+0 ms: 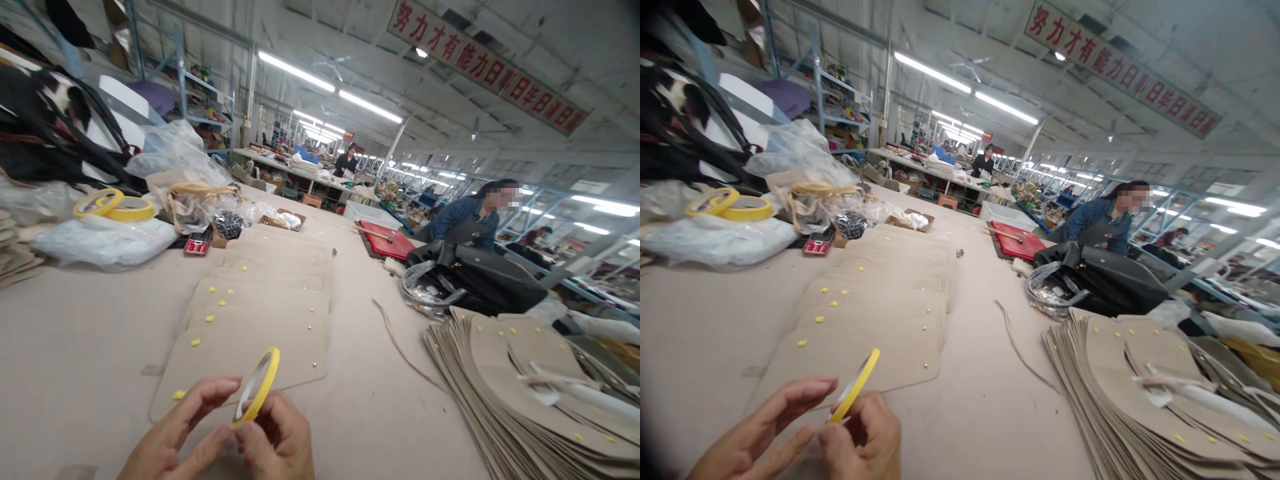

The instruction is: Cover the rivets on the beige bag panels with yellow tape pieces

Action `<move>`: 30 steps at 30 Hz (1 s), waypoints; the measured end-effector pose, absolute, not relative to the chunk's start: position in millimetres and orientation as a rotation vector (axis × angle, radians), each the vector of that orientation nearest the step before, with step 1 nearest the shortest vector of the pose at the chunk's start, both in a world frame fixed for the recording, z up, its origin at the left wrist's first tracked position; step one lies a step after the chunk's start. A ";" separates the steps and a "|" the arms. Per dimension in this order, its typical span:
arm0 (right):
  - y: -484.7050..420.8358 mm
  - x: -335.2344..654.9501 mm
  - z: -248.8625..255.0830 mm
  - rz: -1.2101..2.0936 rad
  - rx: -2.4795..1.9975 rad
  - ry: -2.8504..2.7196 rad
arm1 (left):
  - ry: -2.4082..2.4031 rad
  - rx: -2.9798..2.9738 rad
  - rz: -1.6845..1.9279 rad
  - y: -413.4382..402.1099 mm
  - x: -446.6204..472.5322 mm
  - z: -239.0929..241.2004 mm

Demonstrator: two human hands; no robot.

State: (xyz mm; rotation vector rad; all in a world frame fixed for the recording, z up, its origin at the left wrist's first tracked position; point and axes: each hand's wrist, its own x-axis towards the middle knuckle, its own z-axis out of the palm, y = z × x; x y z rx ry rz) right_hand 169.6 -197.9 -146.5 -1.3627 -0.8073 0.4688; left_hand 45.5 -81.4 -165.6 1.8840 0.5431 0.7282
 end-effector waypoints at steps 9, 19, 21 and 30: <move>-207.9 168.4 -143.2 0.369 -1.346 -0.935 | 0.409 1.680 0.366 -109.1 84.5 -120.1; -238.3 202.0 -141.2 0.173 -1.608 -1.085 | 0.370 1.843 0.556 -110.0 99.4 -114.0; -246.9 213.4 -133.4 0.066 -1.616 -1.048 | 0.332 2.002 0.677 -107.1 100.2 -116.6; -241.6 232.7 -106.0 -0.187 -1.604 -1.446 | 0.178 2.350 0.892 -109.3 104.9 -124.8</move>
